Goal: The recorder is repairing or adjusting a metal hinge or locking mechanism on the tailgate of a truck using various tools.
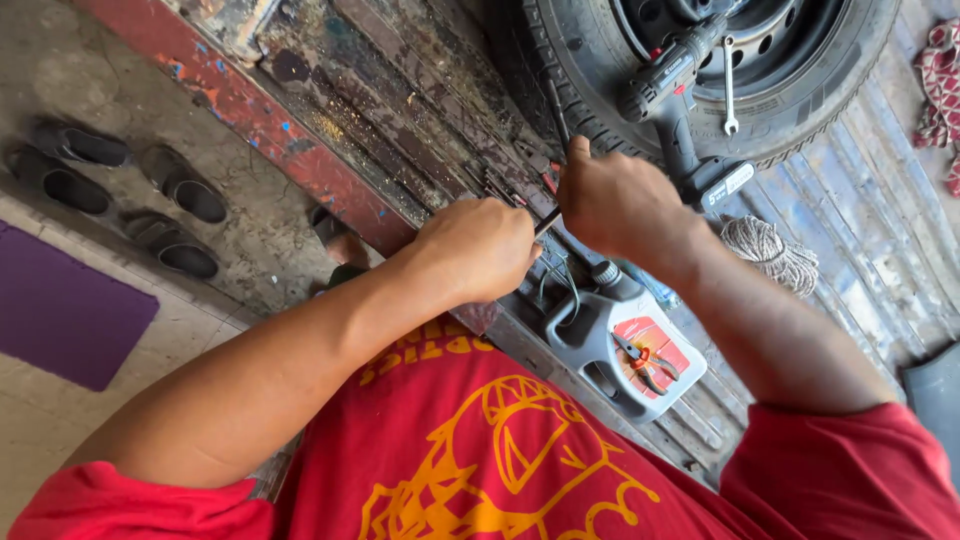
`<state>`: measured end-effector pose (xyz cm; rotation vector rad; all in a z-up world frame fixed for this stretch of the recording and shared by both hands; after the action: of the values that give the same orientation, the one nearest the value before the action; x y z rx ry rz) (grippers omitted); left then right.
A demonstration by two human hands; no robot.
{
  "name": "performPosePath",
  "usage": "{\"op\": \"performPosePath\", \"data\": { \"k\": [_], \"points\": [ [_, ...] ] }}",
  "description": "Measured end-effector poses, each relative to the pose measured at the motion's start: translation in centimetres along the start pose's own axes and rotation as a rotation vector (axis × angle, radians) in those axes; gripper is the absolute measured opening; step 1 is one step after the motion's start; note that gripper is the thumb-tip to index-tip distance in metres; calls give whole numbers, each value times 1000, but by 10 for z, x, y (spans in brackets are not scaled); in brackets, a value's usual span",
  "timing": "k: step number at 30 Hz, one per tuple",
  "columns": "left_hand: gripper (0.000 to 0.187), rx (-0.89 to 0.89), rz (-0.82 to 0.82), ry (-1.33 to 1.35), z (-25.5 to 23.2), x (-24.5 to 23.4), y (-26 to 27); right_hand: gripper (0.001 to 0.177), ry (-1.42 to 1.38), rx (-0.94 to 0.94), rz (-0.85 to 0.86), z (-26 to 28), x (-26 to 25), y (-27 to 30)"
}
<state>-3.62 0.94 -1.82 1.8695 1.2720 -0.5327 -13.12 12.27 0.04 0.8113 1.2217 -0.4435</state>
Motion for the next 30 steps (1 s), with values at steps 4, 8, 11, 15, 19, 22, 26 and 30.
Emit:
{"op": "performPosePath", "data": {
  "k": [4,8,11,15,19,22,26,30],
  "points": [
    [34,22,-33,44,0,4,-2,48,134,31,221,-5,9,-7],
    [36,36,-3,-4,1,7,-2,52,164,51,271,6,-24,14],
    [34,78,-6,-34,1,8,-2,50,-13,-454,-455,-12,-43,58],
    [33,63,-20,-11,1,8,0,31,-505,-473,-837,-69,9,112],
    [36,65,-11,-37,-3,7,1,26,-441,-298,-854,-69,77,131],
    [35,44,-49,-3,-6,-2,6,24,-249,-311,-956,-57,88,128],
    [34,29,-24,-59,-5,-1,5,7,-440,-604,-803,-48,125,129],
    [35,13,-21,-31,-6,-1,6,72,-977,-364,-676,-64,128,76]
  ]
}}
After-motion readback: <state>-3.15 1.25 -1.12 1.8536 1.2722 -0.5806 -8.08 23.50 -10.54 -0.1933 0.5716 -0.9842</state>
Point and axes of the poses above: each hand's wrist, its own y-axis away from the middle knuckle, its own x-axis out of the palm, z = x × y, the point moved 4 cm from there along -y, towards the middle knuckle, and after that the axes turned 6 degrees about -z, right-handed, at the moved point
